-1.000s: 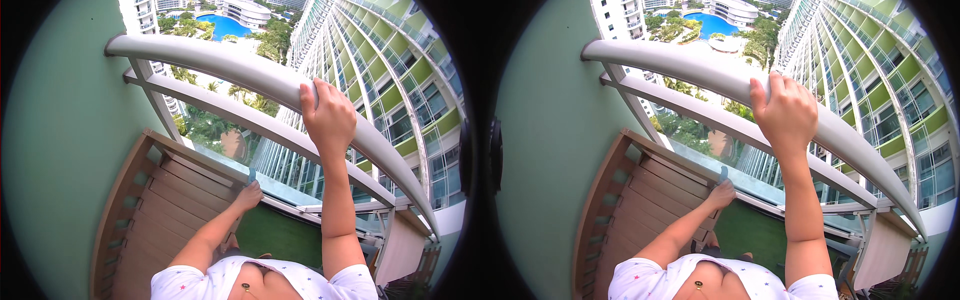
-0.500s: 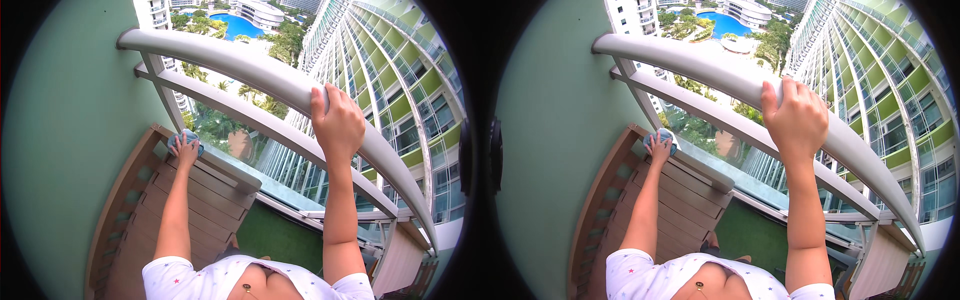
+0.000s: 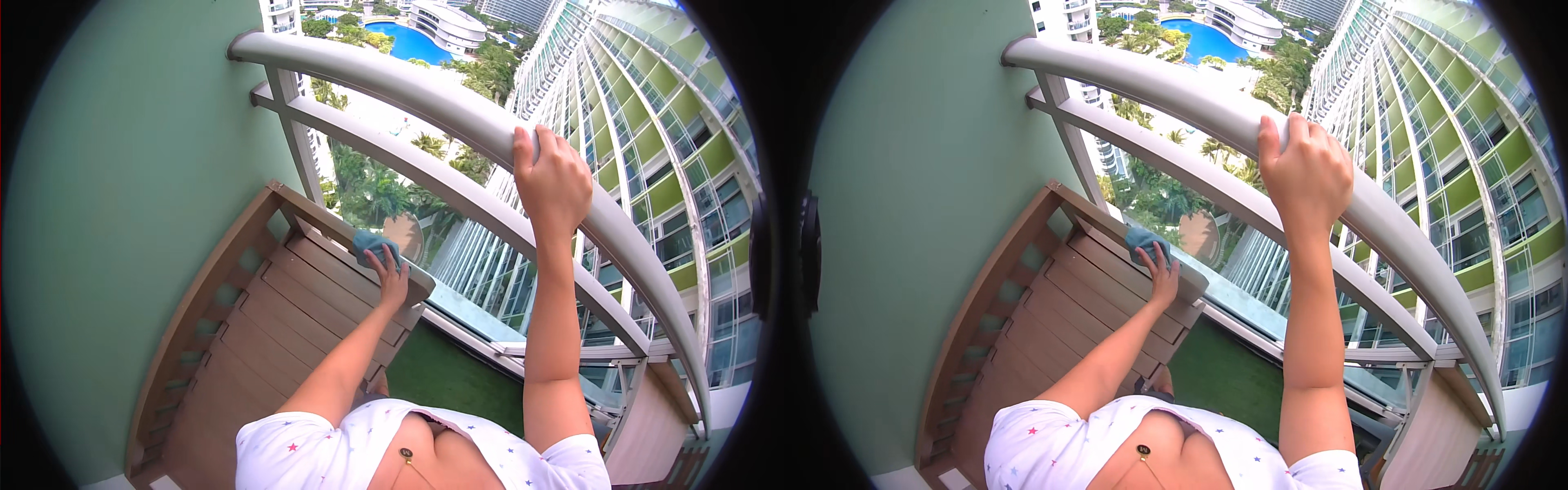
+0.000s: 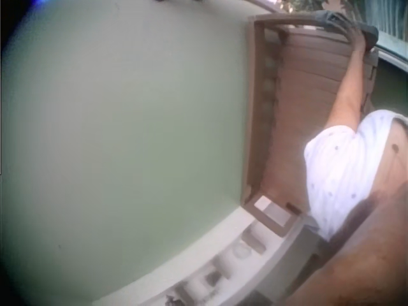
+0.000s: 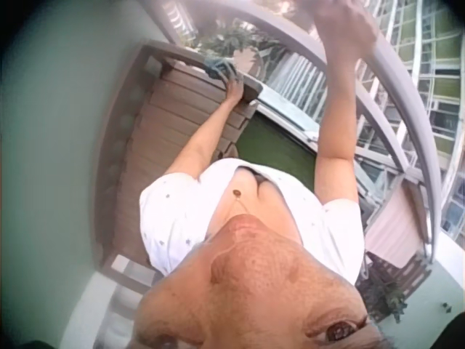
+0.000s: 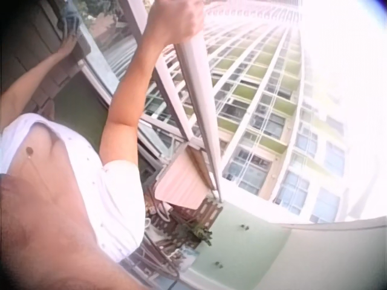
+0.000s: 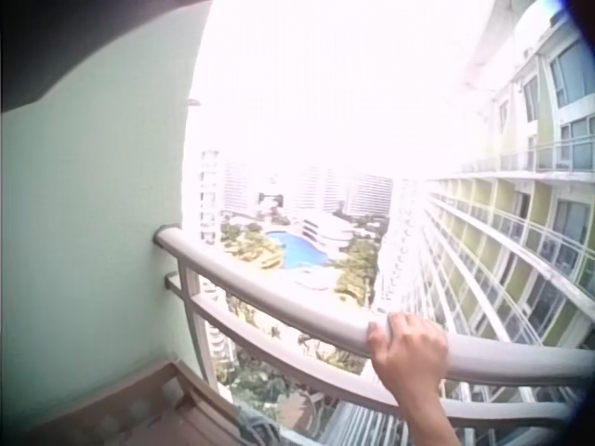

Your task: The person cleans a balcony area by moving a potted plant from a shelf, wiping down the shelves and a wall with a cloth, and then wiping the surface of a wooden bench.

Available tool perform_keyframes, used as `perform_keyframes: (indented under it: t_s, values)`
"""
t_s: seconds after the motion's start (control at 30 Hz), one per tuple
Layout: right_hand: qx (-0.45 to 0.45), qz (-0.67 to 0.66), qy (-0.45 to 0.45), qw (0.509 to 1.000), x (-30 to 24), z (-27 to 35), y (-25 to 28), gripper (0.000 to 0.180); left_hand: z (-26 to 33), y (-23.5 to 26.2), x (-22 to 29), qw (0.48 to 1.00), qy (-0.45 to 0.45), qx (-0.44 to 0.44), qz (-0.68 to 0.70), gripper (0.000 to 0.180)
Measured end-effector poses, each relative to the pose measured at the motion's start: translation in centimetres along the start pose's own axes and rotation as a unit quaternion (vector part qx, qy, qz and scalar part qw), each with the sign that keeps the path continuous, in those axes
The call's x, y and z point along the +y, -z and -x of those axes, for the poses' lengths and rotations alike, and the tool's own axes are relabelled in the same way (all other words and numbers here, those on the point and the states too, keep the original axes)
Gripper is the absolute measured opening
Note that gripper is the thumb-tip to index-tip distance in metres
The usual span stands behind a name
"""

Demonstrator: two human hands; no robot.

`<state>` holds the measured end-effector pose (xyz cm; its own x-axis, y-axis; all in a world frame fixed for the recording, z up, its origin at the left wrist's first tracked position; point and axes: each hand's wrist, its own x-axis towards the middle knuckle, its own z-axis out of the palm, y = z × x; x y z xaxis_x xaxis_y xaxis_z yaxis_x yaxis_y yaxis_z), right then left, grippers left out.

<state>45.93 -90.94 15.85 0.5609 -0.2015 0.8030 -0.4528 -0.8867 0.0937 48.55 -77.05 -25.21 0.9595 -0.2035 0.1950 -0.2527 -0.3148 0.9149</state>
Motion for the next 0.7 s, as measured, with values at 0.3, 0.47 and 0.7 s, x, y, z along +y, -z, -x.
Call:
perform_keyframes:
  t_s: [0.3, 0.47, 0.7]
  values:
    - [0.005, -0.005, 0.010, 1.000, 0.4, 0.3, -0.1, 0.043, -13.4, 9.0, -3.9, 0.967, 0.199, 0.142, 0.073, 0.091]
    - [0.025, 0.008, 0.018, 0.999, 0.0, 0.1, -0.2, 0.043, -12.0, 8.1, -5.8, 0.962, 0.165, 0.181, 0.122, 0.095]
    - [0.009, 0.033, 0.010, 0.999, 0.5, 0.3, -0.4, 0.042, 0.3, -2.1, 0.6, 0.834, 0.352, 0.034, 0.423, 0.085]
